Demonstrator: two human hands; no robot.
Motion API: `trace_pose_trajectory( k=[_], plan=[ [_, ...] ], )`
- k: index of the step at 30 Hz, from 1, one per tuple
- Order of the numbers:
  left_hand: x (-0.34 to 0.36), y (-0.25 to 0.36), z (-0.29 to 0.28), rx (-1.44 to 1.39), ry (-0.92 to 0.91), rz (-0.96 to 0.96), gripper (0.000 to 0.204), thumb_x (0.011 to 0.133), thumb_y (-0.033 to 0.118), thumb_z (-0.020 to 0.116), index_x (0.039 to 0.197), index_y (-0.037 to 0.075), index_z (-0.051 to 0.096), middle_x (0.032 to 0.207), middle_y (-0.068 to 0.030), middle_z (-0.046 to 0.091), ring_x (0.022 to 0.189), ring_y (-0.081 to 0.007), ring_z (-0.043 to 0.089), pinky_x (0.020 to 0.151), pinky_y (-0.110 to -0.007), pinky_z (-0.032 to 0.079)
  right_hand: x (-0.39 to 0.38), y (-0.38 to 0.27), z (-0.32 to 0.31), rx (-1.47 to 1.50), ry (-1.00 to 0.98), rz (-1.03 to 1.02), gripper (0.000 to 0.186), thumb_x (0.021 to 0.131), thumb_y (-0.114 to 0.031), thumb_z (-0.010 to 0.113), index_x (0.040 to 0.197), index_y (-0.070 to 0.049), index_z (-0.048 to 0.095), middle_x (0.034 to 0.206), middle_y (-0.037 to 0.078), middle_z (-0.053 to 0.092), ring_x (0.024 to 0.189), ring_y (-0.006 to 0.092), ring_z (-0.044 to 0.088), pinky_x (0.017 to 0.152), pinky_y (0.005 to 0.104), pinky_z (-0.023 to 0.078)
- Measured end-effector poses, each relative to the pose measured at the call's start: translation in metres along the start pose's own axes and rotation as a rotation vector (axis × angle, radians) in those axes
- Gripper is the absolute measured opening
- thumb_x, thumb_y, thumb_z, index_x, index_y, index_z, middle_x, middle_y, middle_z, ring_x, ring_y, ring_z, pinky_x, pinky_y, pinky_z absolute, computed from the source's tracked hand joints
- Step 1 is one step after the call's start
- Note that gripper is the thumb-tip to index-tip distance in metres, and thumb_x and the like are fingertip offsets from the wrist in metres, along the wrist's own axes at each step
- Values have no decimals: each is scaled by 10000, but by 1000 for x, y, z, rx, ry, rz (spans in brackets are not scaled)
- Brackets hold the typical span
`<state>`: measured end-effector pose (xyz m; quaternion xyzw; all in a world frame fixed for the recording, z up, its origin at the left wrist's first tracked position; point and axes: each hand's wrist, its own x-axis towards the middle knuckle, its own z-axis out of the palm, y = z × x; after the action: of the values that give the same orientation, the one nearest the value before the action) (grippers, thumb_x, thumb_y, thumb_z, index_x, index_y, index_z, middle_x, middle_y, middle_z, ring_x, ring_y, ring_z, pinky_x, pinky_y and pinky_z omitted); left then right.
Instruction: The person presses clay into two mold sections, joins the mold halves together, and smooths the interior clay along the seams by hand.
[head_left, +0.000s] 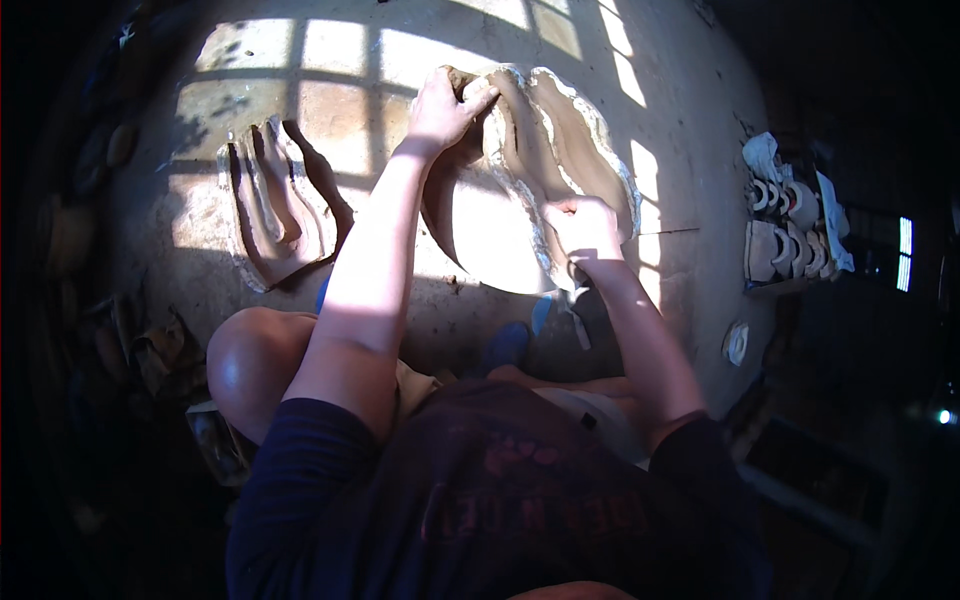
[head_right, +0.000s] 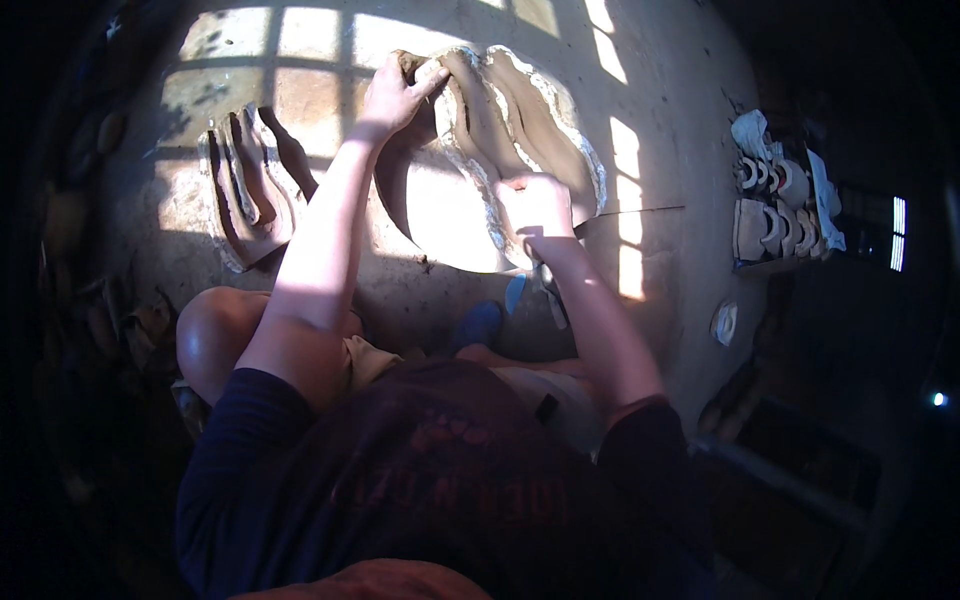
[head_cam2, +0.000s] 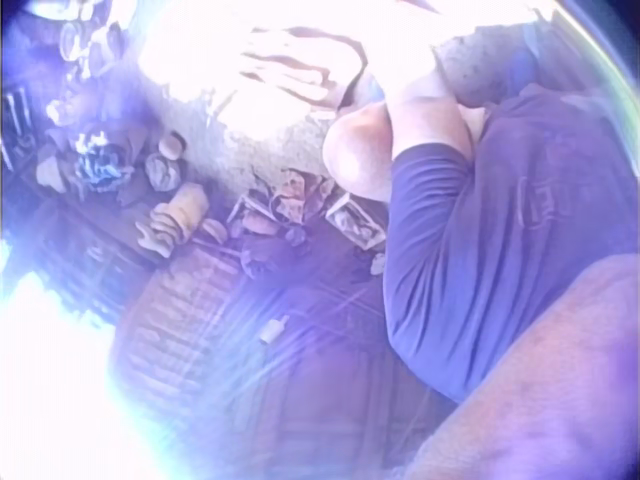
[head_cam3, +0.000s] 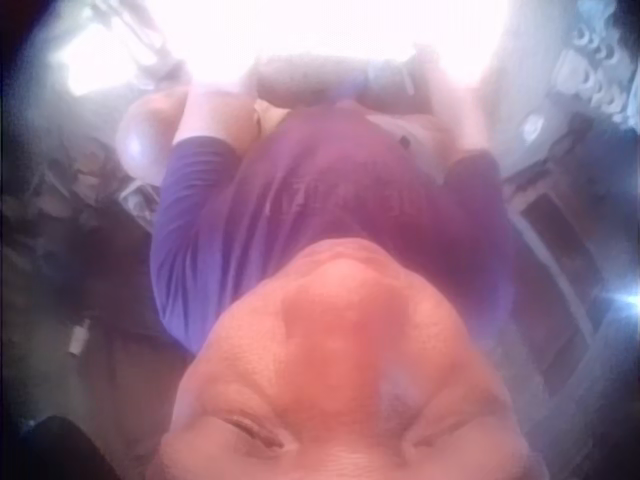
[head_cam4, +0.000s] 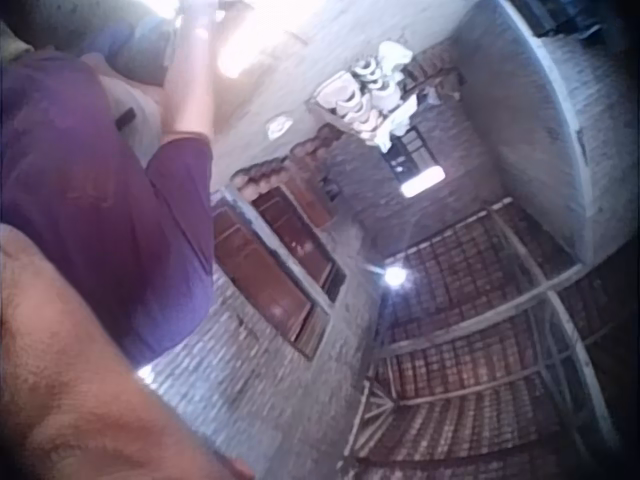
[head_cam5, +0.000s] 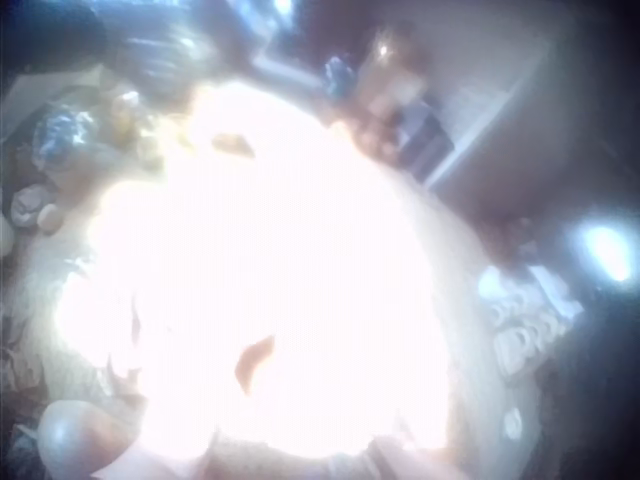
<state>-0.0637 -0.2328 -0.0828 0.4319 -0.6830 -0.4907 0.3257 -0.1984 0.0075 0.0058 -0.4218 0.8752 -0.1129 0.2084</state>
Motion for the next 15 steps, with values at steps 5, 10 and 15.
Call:
trace_pose_trajectory(
  k=[5, 10, 15],
  plan=[
    [6, -15, 3, 27, 5, 47, 692, 879, 575, 820, 1224, -4, 665, 1200, -226, 736, 1145, -356, 714, 992, -438, 548, -25, 24, 16, -33, 117, -70, 300, 900, -361, 782, 925, -62, 792, 938, 154, 776, 903, 351, 749, 824, 437, 576],
    [13, -18, 10, 37, -1, 101, 657, 908, 548, 803, 1227, -15, 685, 1183, -217, 749, 1140, -329, 722, 1000, -421, 545, -48, 40, 10, -99, -18, -48, 317, 938, -290, 796, 1083, -9, 773, 979, 143, 799, 881, 229, 773, 793, 363, 593],
    [20, -19, 15, 32, -49, 126, 610, 935, 508, 790, 1211, -29, 703, 1160, -212, 753, 1117, -306, 725, 994, -403, 540, -66, 53, 7, -17, -16, -81, 343, 976, -402, 700, 1102, -101, 810, 926, 145, 723, 890, 348, 716, 793, 446, 557]
  ],
)
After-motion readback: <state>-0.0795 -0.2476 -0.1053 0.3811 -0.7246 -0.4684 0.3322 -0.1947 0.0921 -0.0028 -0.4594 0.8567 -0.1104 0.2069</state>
